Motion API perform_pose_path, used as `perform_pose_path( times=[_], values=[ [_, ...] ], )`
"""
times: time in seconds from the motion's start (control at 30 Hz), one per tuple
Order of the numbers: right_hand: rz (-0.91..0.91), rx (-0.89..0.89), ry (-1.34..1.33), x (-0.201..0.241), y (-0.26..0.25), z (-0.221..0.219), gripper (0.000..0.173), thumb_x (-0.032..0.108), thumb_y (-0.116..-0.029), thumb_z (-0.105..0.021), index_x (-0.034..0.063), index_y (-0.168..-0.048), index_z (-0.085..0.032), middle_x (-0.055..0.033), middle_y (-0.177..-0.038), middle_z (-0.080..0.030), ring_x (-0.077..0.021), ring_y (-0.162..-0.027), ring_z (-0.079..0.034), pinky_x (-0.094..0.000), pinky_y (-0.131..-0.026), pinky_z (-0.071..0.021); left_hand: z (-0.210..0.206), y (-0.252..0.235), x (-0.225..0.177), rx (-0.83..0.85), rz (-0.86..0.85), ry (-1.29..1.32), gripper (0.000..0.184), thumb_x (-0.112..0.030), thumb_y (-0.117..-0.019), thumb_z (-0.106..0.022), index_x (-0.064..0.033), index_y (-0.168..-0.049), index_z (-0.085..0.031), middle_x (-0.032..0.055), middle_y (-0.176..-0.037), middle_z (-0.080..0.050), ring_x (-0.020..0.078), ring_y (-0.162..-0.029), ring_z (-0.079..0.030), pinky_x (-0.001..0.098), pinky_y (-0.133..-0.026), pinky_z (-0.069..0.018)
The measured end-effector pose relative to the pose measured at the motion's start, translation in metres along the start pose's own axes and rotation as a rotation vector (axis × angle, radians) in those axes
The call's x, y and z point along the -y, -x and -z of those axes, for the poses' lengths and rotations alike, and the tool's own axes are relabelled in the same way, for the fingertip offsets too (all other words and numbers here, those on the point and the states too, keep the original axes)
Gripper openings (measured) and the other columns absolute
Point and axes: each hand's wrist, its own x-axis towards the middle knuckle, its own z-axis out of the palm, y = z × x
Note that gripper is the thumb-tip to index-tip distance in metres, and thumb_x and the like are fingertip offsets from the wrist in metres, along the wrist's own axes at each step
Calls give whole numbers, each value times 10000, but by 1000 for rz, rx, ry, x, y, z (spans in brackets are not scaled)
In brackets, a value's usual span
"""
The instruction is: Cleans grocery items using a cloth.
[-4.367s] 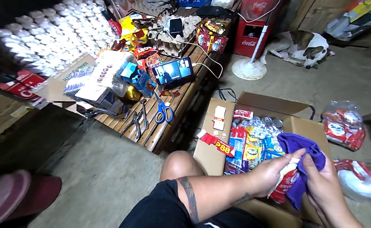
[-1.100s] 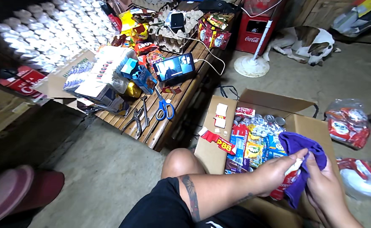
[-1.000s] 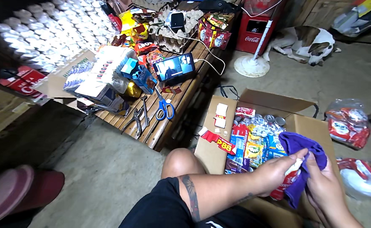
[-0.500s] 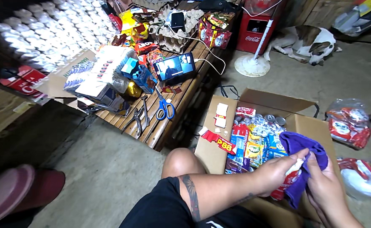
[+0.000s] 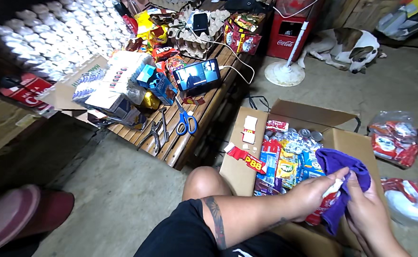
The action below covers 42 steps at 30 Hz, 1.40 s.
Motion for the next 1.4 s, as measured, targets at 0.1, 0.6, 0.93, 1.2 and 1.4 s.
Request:
perform_pose_path(
  times=[0.1,0.6,0.93,1.2,1.4],
  values=[
    [2,7,2,0,0,0,553,312,-1057,-481,-30,-1468,-343,-33,-1277,-598,20,-1133,-604,-173,-996,-495,0,0,0,1,5,1,562,-263,-1109,-129,-1,-1587,-267,212,-1599,-336,221,-1465,-359,380,-1205,-276],
    [-1,6,-12,1,0,-1,559,305,-1055,-483,-34,-1473,-333,-38,-1279,-595,22,-1137,-601,-170,-994,-495,-4,6,-11,-22,11,10,546,-227,-1111,-136,23,-1570,-292,235,-1574,-361,227,-1434,-392,374,-1184,-300],
    [-1,9,-19,-1,0,0,535,302,-1061,-472,-25,-1465,-342,-24,-1247,-608,23,-1113,-612,-172,-983,-505,-2,2,-3,-19,15,2,558,-259,-1109,-139,-1,-1583,-280,212,-1593,-348,221,-1462,-366,383,-1205,-279],
    [-2,11,-22,0,0,-1,537,305,-1060,-474,-28,-1459,-339,-32,-1254,-602,19,-1118,-612,-171,-985,-504,-3,4,-7,-30,11,3,546,-234,-1111,-143,15,-1575,-290,223,-1590,-348,226,-1461,-364,379,-1204,-272],
    [-9,5,-18,-1,1,-1,581,323,-1057,-478,-40,-1479,-313,-42,-1270,-597,21,-1129,-607,-170,-992,-498,-4,7,-10,-42,26,-18,540,-226,-1112,-150,16,-1567,-312,223,-1580,-366,229,-1453,-375,383,-1198,-279]
  ],
)
